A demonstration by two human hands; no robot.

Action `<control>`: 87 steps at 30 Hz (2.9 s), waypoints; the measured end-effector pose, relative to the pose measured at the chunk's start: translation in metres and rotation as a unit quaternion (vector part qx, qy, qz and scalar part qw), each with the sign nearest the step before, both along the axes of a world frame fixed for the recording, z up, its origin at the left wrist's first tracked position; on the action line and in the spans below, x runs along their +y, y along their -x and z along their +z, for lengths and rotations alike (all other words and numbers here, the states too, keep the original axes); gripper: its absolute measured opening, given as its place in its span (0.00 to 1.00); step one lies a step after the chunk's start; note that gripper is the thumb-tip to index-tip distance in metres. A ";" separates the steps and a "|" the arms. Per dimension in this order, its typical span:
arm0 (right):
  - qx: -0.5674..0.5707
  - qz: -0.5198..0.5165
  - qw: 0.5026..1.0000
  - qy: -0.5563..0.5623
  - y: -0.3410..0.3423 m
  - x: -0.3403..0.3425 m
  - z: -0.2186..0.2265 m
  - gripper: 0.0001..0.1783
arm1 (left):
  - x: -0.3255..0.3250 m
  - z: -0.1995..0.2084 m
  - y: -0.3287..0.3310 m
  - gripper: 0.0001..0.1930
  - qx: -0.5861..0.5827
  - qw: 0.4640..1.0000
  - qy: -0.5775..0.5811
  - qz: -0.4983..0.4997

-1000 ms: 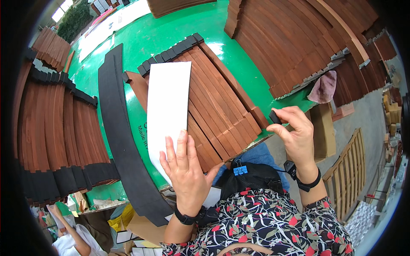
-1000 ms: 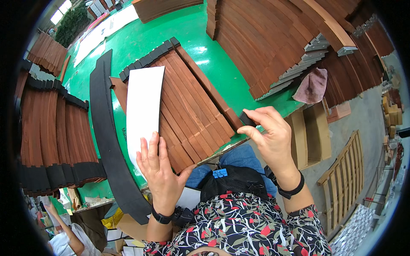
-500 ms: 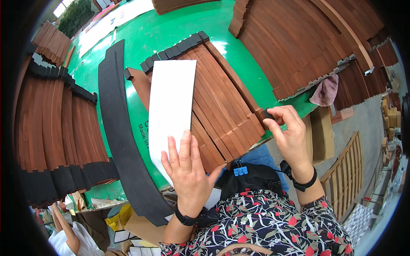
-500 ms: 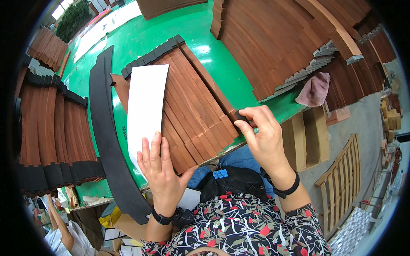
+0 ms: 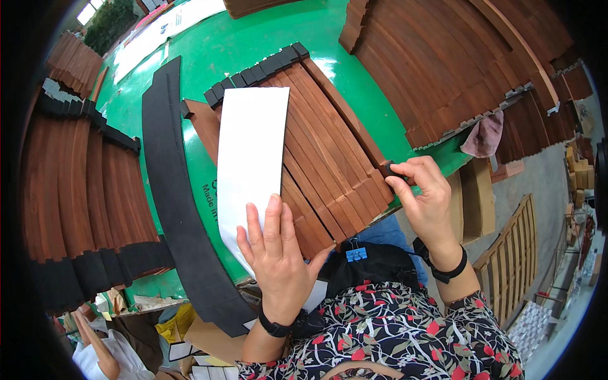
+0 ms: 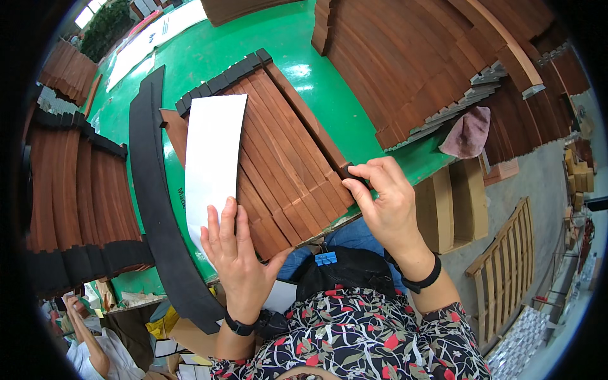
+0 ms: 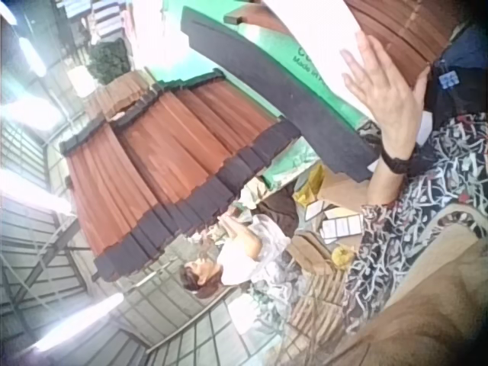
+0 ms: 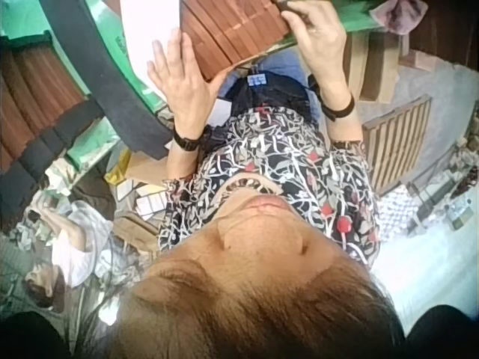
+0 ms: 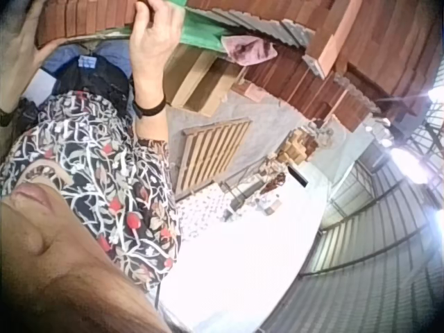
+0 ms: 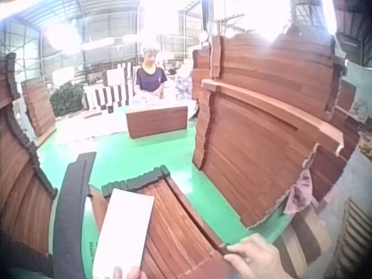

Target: The person is assembling small wooden slats onto a frame and applying black edge caps or trim pieces.

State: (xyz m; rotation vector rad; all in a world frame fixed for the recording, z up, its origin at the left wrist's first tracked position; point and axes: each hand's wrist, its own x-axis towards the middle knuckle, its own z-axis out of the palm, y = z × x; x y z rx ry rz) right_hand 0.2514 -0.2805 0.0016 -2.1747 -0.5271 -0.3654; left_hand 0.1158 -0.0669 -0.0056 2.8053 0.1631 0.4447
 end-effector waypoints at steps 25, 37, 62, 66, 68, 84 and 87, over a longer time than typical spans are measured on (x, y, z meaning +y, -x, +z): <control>-0.077 -0.010 0.995 0.059 0.003 0.006 -0.003 0.11 | -0.001 0.003 0.000 0.56 0.009 1.000 0.001 0.001; 0.044 0.069 0.996 -0.041 0.004 -0.010 -0.014 0.29 | 0.005 0.001 0.004 0.56 -0.004 1.000 0.021 -0.016; -0.095 0.105 0.990 -0.018 0.032 0.001 0.019 0.19 | 0.035 0.035 0.012 0.38 -0.245 0.962 0.085 0.080; -0.056 0.272 0.957 -0.083 0.054 0.041 0.049 0.14 | 0.034 0.042 0.026 0.39 -0.337 0.836 0.427 0.074; -0.051 0.336 0.935 -0.098 0.059 0.065 0.049 0.13 | 0.026 0.059 0.033 0.38 -0.333 0.762 0.552 0.066; -0.067 0.378 0.918 -0.103 0.094 0.097 0.023 0.29 | 0.000 0.026 0.063 0.15 -0.242 0.722 0.646 0.051; -0.108 0.381 0.909 -0.128 0.093 0.091 0.018 0.25 | -0.005 0.034 0.060 0.17 -0.243 0.716 0.651 0.066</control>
